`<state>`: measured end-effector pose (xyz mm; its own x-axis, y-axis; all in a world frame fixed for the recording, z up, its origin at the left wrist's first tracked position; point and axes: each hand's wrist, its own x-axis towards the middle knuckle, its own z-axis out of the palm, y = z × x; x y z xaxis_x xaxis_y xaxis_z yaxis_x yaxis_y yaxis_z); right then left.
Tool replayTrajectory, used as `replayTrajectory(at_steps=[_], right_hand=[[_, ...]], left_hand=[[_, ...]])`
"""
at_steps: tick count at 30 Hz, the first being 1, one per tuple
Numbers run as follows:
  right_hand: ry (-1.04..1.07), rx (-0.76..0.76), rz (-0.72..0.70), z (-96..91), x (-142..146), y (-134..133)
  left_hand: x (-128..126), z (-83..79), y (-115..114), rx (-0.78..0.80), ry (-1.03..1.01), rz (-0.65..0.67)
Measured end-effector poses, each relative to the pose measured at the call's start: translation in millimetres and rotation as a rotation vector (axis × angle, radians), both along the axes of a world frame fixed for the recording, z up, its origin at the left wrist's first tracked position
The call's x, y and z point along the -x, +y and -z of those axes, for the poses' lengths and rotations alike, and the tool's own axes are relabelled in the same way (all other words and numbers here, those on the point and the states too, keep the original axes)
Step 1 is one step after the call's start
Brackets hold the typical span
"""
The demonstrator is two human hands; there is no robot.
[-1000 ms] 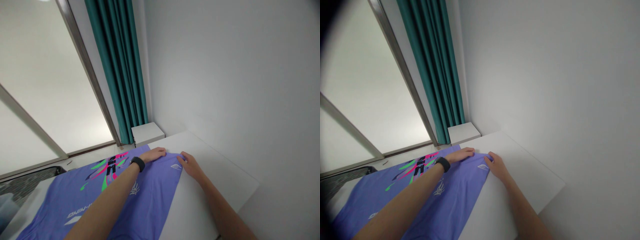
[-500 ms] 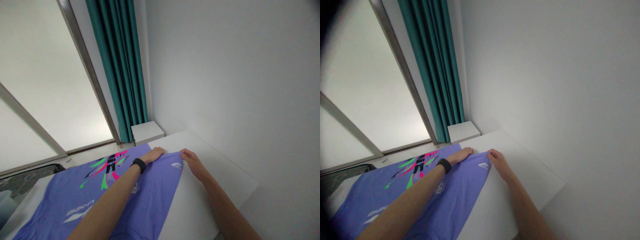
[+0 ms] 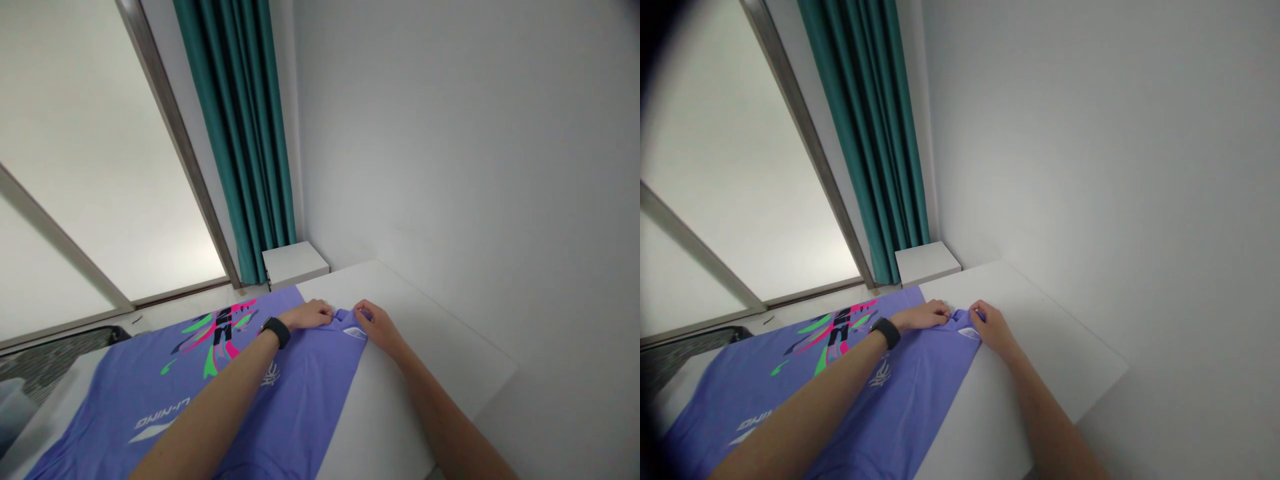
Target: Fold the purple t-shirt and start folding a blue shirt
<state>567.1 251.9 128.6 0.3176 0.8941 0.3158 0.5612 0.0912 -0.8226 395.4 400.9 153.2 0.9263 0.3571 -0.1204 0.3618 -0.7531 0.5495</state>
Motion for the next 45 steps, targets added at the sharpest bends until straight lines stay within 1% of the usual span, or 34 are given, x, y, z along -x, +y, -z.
replayTrajectory(at_steps=[3,7,10,13,15,19,22,25,29,32,34,35,39,42,45], right_hand=[[-0.033,0.007,-0.002,0.9,-0.4,0.4],[-0.098,0.051,0.043,4.6,-3.6,1.5],[-0.260,0.122,0.122,7.0,-5.2,1.2],[-0.441,0.191,0.212,8.7,-5.1,0.0],[-0.503,0.229,0.216,9.4,-4.5,-0.9],[-0.528,0.268,0.180,9.4,-2.4,-1.7],[-0.550,0.325,0.216,8.4,0.2,-1.3],[-0.576,0.354,0.240,8.7,2.3,-0.8],[-0.542,0.328,0.178,13.2,1.8,0.2],[-0.519,0.303,0.142,16.2,-0.6,1.5],[-0.509,0.260,0.121,16.2,-2.0,2.1],[-0.496,0.211,0.097,15.5,-2.5,2.2],[-0.400,-0.047,-0.020,10.6,-2.1,1.4],[-0.373,-0.091,-0.023,7.8,-0.5,0.8],[-0.365,-0.092,-0.023,6.9,1.1,0.4]], left_hand=[[-2.8,3.5,-1.6,-0.051,-0.045,-0.044],[0.8,0.1,-5.1,-0.168,-0.114,-0.151],[8.2,-3.9,-8.6,-0.272,-0.133,-0.197],[15.0,-5.5,-12.4,-0.369,-0.124,-0.202],[17.5,-5.0,-13.9,-0.416,-0.103,-0.201],[18.0,-2.5,-11.3,-0.472,-0.043,-0.188],[16.2,-2.8,-5.7,-0.508,-0.009,-0.176],[13.9,-7.3,-1.9,-0.537,-0.008,-0.153],[9.0,-16.7,-7.9,-0.537,-0.041,-0.044],[1.7,-20.3,-19.0,-0.473,-0.095,0.036],[-5.0,-19.6,-25.2,-0.411,-0.135,0.043],[-8.6,-18.5,-27.2,-0.383,-0.149,0.036],[-20.4,-13.3,-29.3,-0.300,-0.142,0.030],[-23.4,-13.3,-29.0,-0.246,-0.083,0.049],[-21.5,-19.5,-29.4,-0.259,0.002,0.065]])
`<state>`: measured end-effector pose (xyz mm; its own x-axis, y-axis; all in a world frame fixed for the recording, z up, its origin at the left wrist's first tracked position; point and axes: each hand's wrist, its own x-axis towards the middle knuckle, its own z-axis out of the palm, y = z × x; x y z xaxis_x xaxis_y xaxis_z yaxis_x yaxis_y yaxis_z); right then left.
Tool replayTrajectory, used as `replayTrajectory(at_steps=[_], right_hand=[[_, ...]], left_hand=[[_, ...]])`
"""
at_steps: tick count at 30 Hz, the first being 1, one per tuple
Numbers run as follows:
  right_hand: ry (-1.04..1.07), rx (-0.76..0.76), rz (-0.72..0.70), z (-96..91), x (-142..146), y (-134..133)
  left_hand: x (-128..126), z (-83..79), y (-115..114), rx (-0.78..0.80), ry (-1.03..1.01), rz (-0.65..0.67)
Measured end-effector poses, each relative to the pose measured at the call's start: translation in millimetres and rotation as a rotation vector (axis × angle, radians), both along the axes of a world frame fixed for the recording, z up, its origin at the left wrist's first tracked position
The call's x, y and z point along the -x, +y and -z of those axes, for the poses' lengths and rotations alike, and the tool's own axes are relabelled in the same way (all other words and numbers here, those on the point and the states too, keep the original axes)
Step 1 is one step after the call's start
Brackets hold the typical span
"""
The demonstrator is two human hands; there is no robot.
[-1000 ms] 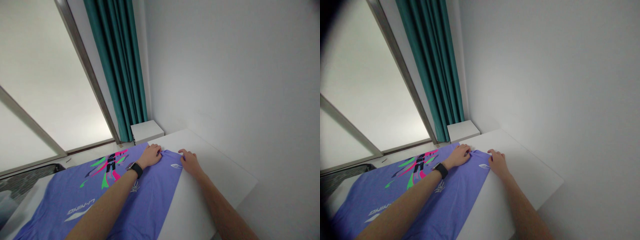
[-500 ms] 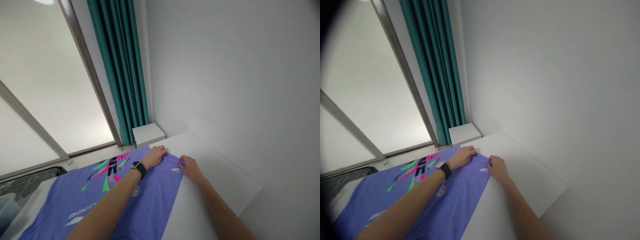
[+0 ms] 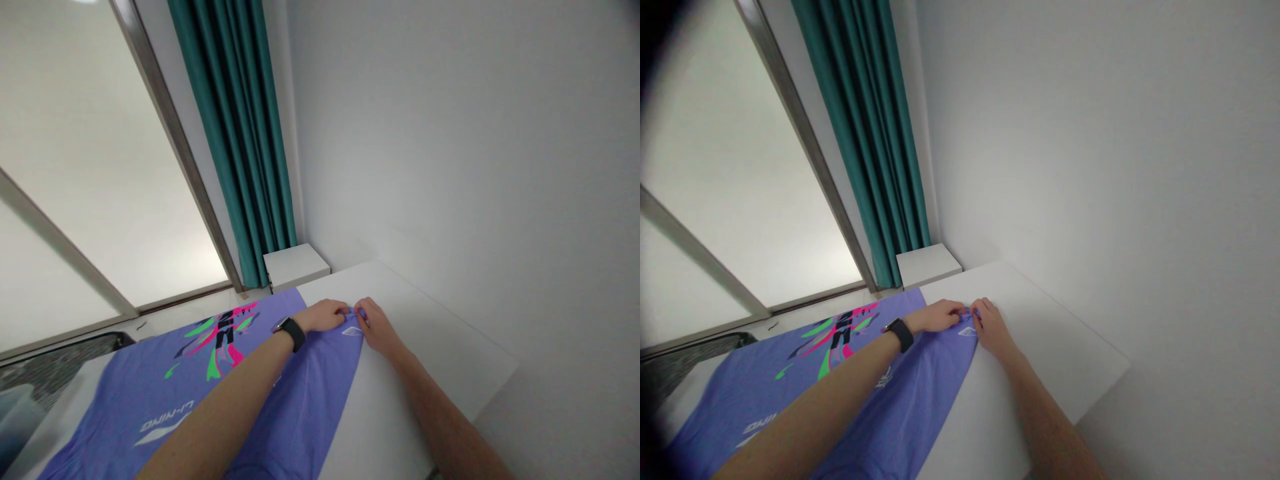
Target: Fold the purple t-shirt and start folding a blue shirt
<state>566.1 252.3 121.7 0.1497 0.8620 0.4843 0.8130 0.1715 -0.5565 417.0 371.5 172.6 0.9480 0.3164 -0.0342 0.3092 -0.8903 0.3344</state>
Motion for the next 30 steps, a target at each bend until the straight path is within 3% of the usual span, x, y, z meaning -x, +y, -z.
replayTrajectory(at_steps=[6,10,16,20,30], right_hand=[[0.054,0.045,-0.047,-1.5,3.1,-1.6],[0.079,0.115,-0.032,-4.2,4.4,-2.9],[0.065,0.120,-0.056,-6.0,5.4,-4.0],[0.091,0.113,0.003,-0.8,2.3,-2.8],[0.088,0.051,0.125,14.5,-2.6,3.1]], left_hand=[[5.8,-23.3,4.6,-0.129,0.137,-0.038],[12.0,-28.0,15.5,-0.177,0.194,-0.091],[25.3,-20.0,33.5,-0.201,0.187,-0.135],[27.7,-18.0,40.4,-0.206,0.104,-0.190],[30.9,11.5,30.4,-0.189,-0.089,-0.420]])
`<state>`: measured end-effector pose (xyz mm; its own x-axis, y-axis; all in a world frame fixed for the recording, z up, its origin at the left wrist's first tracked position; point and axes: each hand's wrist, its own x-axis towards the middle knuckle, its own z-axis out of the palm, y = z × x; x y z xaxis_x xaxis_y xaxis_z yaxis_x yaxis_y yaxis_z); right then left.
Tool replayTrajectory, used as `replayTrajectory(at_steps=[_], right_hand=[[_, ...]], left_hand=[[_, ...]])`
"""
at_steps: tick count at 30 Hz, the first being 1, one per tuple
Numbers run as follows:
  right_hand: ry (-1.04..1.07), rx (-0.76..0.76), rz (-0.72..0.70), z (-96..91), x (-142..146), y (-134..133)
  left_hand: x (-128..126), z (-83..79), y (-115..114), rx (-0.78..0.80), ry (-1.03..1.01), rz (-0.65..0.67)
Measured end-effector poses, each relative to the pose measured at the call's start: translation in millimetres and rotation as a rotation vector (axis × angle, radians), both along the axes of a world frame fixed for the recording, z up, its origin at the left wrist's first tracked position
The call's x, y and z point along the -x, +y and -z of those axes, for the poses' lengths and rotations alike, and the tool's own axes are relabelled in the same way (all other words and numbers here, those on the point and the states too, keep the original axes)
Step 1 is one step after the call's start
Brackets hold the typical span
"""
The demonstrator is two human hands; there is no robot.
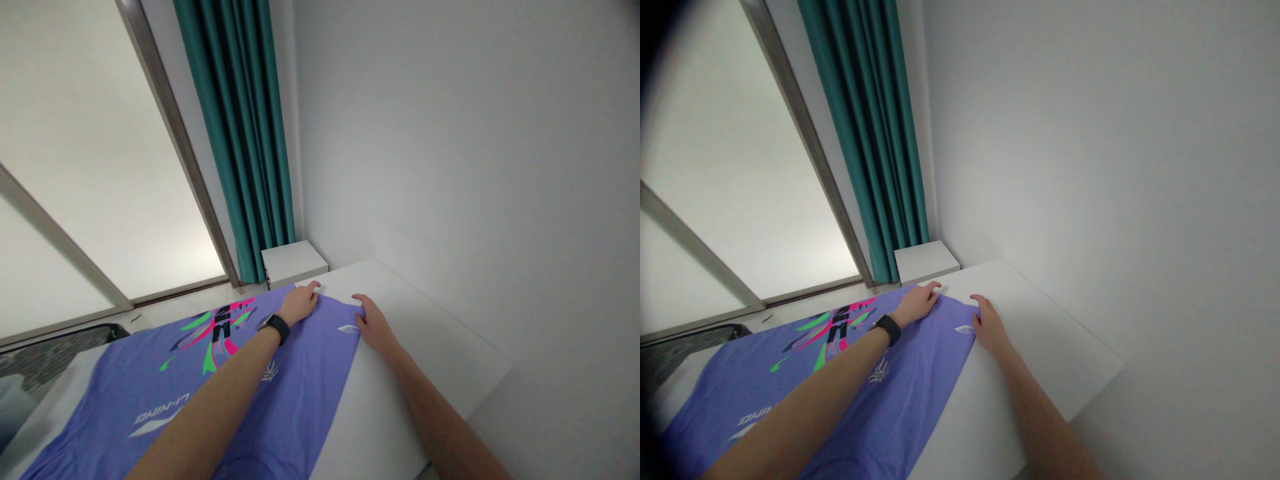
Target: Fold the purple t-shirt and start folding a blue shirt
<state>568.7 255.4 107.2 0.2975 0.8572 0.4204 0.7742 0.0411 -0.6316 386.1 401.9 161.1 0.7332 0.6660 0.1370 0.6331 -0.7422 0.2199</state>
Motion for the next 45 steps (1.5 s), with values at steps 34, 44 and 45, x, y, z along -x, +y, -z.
replayTrajectory(at_steps=[34,44,45], right_hand=[[-0.490,0.152,0.211,-13.8,8.1,-9.9],[-0.592,0.300,-0.140,2.4,42.1,-5.0],[-0.585,0.331,-0.102,3.2,37.9,-5.2]], left_hand=[[82.5,21.2,-147.5,-0.082,-0.015,0.256],[78.4,29.0,-169.9,0.014,0.037,0.363],[78.6,28.3,-169.5,0.014,0.034,0.365]])
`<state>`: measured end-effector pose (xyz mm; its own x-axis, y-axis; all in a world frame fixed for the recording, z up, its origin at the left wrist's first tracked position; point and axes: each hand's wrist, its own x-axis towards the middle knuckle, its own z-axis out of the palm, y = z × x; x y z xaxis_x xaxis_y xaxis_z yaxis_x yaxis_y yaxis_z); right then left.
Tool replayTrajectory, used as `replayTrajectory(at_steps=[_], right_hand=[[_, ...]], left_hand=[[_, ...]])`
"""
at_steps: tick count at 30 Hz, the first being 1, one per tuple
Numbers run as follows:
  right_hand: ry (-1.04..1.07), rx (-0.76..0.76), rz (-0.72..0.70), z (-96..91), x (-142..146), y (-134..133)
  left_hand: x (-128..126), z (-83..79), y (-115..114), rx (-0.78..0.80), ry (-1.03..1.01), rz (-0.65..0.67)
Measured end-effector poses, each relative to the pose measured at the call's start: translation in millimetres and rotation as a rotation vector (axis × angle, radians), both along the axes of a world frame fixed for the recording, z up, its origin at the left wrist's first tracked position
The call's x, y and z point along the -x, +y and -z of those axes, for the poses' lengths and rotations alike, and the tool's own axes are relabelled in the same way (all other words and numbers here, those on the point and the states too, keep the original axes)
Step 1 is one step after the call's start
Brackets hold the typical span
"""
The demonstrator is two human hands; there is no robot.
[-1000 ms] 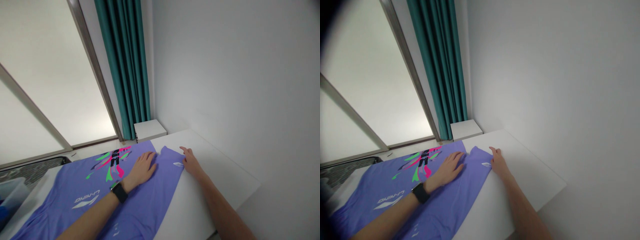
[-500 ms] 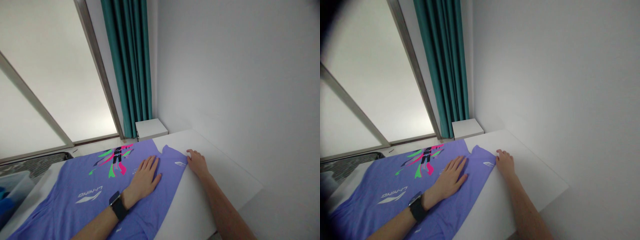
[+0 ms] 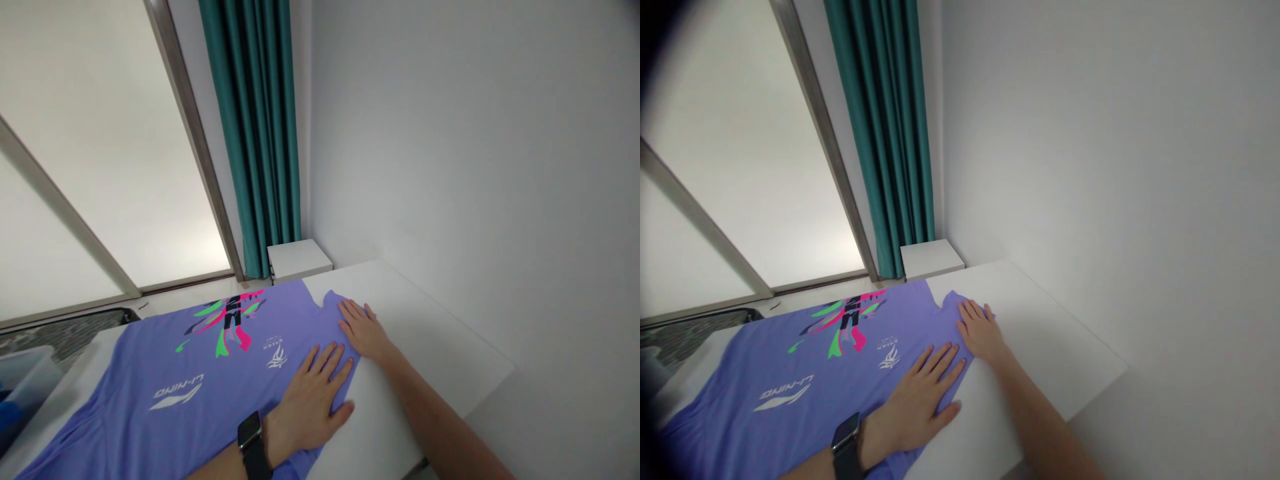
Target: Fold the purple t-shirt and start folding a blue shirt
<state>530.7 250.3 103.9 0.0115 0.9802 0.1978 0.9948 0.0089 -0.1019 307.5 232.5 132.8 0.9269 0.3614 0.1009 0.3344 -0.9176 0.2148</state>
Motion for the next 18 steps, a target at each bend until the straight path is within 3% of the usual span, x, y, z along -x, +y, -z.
replayTrajectory(at_steps=[4,9,12,18], right_hand=[[0.005,0.028,0.146,0.2,-15.4,0.9],[0.153,-0.134,0.324,-5.4,-39.7,5.5],[0.191,-0.186,0.440,-8.6,-59.1,4.4],[0.184,-0.212,0.423,-6.3,-69.2,1.5]], left_hand=[[0.3,-1.8,-2.0,0.015,0.013,0.004],[0.4,-3.4,-2.3,0.052,-0.050,-0.003],[1.7,-11.4,10.3,0.110,-0.135,-0.060],[7.4,-23.2,35.8,0.038,-0.197,-0.228]])
